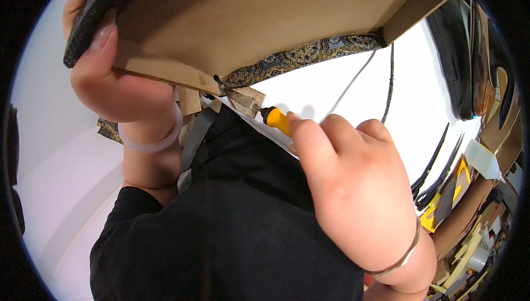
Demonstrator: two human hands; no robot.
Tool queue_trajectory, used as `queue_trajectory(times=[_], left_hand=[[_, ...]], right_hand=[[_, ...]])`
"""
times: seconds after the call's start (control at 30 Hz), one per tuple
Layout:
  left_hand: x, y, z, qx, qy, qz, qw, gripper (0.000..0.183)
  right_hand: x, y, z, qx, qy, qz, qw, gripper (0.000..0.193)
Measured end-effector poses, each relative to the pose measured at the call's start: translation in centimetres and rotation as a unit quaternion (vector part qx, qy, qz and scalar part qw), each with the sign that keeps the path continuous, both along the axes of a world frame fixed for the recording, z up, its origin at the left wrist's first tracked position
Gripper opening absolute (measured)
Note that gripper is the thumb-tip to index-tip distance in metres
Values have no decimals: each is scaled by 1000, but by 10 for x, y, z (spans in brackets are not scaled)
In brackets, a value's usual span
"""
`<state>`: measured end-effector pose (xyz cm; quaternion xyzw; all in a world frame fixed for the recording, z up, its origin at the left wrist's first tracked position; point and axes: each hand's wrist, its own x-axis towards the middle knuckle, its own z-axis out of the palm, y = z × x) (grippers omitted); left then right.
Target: The person decorates a rectangular cardboard box by applying a patterned fabric strip along its edges. They use scissors to trim the fabric, a small iron to press it flat, and a hot glue gun to secure the fabric to the box. The person repeatedly trims, presses, and glues the fabric around the box's perimeter.
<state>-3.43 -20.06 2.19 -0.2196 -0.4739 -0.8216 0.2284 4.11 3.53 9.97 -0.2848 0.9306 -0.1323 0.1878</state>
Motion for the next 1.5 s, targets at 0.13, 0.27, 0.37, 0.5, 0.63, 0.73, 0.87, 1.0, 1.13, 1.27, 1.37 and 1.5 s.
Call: queue_trajectory(times=[0.13, 0.27, 0.37, 0.5, 0.63, 0.73, 0.87, 1.0, 1.13, 1.27, 1.37, 1.5], left_hand=[[7, 6, 7, 16, 9, -18, 1000, 68], [4, 10, -1, -63, 70, 28, 995, 69], [9, 11, 1, -67, 63, 37, 995, 69], [13, 15, 5, -60, 50, 48, 996, 68], [15, 4, 5, -76, 27, 37, 996, 67], [14, -2, 5, -118, 22, 69, 990, 65], [13, -13, -10, -233, 8, 254, 939, 62], [19, -10, -10, -226, 9, 253, 941, 60], [21, -6, -7, -245, 10, 286, 926, 60], [18, -10, -8, -233, 23, 257, 938, 62], [22, -7, -8, -215, 3, 245, 945, 64], [23, -5, -4, -224, -38, 263, 938, 65]], right_hand=[[8, -5, 1, 2, -3, 6, 1000, 35], [7, -9, 5, 4, -10, 17, 1000, 33], [6, -13, 0, -4, 15, 17, 1000, 30], [-2, -15, 5, 27, -6, 33, 999, 26], [-2, -13, 11, 27, -19, 34, 999, 25], [0, -17, 16, 28, -28, 19, 999, 25], [16, -17, 15, -14, 2, -31, 999, 23], [15, -14, 12, -18, 0, -21, 1000, 22], [6, -14, 11, 24, -9, 19, 999, 21], [-5, -9, 7, 49, 5, 29, 998, 20], [-16, -2, -2, 44, 40, 16, 998, 17], [-32, 11, -7, 35, 54, -1, 998, 13]])
